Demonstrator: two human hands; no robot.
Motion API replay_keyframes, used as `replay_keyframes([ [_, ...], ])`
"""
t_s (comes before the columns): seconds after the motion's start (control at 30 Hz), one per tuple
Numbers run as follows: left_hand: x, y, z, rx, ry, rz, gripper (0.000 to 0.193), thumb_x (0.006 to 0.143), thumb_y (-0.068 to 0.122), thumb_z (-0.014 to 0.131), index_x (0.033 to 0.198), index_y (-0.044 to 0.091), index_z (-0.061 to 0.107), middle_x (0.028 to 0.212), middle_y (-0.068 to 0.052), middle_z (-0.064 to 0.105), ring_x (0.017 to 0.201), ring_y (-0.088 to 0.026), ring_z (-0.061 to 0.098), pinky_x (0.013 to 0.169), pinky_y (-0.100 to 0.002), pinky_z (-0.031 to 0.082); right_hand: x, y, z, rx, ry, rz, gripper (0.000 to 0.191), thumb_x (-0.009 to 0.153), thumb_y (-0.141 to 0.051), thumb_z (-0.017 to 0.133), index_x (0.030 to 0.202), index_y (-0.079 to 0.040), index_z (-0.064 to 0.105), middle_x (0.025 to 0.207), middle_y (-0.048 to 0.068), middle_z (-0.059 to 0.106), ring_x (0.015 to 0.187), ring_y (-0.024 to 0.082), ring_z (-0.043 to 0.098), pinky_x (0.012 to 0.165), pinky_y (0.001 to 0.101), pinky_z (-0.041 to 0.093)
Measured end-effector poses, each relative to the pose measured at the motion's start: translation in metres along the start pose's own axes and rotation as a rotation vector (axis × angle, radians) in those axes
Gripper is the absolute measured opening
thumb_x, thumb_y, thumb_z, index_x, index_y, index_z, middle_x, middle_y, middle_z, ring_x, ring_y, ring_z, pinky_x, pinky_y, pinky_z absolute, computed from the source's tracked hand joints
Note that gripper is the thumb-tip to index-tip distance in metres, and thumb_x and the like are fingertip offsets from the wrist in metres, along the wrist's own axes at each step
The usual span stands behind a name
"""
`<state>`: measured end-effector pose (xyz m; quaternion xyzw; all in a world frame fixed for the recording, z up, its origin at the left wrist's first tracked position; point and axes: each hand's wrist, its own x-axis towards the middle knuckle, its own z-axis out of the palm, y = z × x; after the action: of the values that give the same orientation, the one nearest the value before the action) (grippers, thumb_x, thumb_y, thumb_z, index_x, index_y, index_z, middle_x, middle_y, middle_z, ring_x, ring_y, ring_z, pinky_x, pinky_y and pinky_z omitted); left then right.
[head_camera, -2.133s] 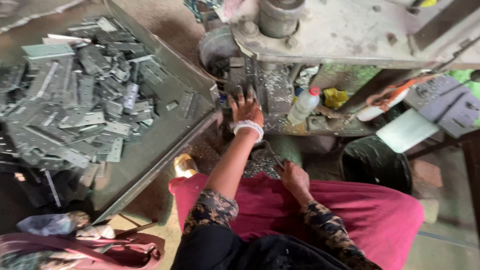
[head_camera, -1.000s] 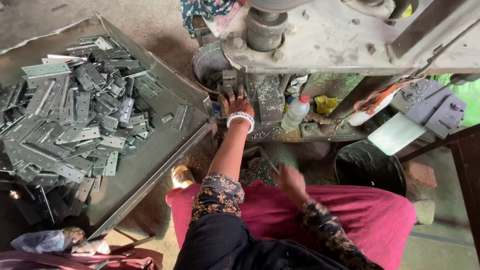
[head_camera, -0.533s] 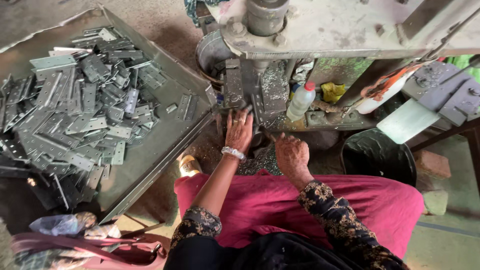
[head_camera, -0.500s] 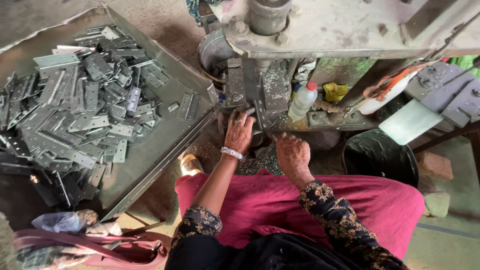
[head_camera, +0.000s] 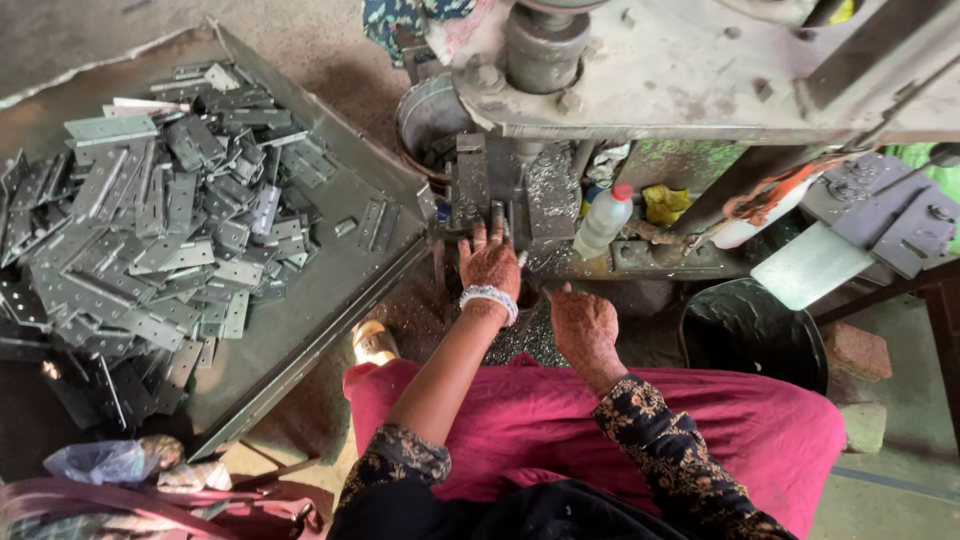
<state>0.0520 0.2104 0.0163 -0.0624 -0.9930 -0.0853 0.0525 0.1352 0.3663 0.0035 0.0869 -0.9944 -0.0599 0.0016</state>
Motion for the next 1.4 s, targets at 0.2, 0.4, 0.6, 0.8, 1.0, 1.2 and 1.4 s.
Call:
replay_keyframes([
  [0.2,0.031,0.002,0.003,0.135,-0.065,-0.031,0.059,0.101,0.049,0.047,0.144,0.010,0.057,0.168,-0.005,0.025,0.156,-0.032,0.018,0.123,-0.056,0.010,0.001,0.004,0.045,-0.050,0.106,0.000,0.026,0.109,-0.024,0.051,0.118,-0.006,0.069,0.083,0.008,0.074,0.074,0.023,0.072,0.058,0.0406,0.052],
  [0.4,0.030,0.000,-0.001,0.109,-0.063,-0.050,0.051,0.104,0.044,0.045,0.140,0.010,0.060,0.166,-0.005,0.031,0.153,-0.030,0.020,0.120,-0.058,0.011,-0.044,0.000,0.113,0.315,-0.015,0.224,0.038,0.097,-0.045,0.060,0.112,-0.010,0.061,0.076,0.015,0.073,0.066,0.035,0.071,0.056,0.0506,0.052],
  [0.6,0.049,-0.003,0.000,0.105,-0.088,-0.062,0.041,0.104,0.034,0.046,0.137,0.018,0.064,0.165,-0.001,0.036,0.155,-0.029,0.020,0.120,-0.057,0.015,-0.022,0.017,0.114,0.078,0.204,0.013,0.046,0.102,-0.054,0.057,0.100,-0.008,0.059,0.078,0.011,0.071,0.064,0.028,0.070,0.055,0.0461,0.057],
  [0.8,0.051,0.001,-0.005,0.094,-0.129,-0.094,0.044,0.104,0.037,0.050,0.139,0.014,0.062,0.163,0.000,0.035,0.153,-0.030,0.021,0.122,-0.059,0.013,-0.028,0.009,0.109,0.371,-0.083,0.190,0.046,0.101,-0.056,0.054,0.105,-0.010,0.058,0.079,0.013,0.070,0.063,0.028,0.071,0.055,0.0448,0.058],
  [1.0,0.067,-0.003,-0.008,0.261,-0.232,0.000,0.038,0.105,0.024,0.053,0.141,0.019,0.064,0.162,-0.004,0.041,0.157,-0.032,0.020,0.125,-0.060,0.011,-0.022,0.008,0.100,0.252,-0.128,0.156,0.049,0.095,-0.057,0.057,0.107,-0.009,0.060,0.087,0.015,0.072,0.076,0.031,0.072,0.065,0.0469,0.060],
  [1.2,0.075,-0.002,0.008,0.238,-0.208,-0.049,0.040,0.103,0.022,0.050,0.141,0.016,0.061,0.164,-0.005,0.035,0.155,-0.033,0.019,0.122,-0.062,0.010,-0.027,0.012,0.089,0.463,-0.079,0.188,0.048,0.094,-0.055,0.062,0.102,-0.008,0.064,0.088,0.019,0.073,0.081,0.038,0.072,0.074,0.0524,0.057],
  [1.4,0.053,0.000,0.001,0.206,-0.035,-0.046,0.045,0.102,0.025,0.046,0.145,0.014,0.055,0.167,-0.006,0.029,0.154,-0.032,0.017,0.122,-0.059,0.006,-0.025,0.009,0.087,0.315,-0.107,0.127,0.051,0.095,-0.056,0.059,0.103,-0.006,0.062,0.089,0.017,0.073,0.081,0.036,0.074,0.071,0.0495,0.059],
])
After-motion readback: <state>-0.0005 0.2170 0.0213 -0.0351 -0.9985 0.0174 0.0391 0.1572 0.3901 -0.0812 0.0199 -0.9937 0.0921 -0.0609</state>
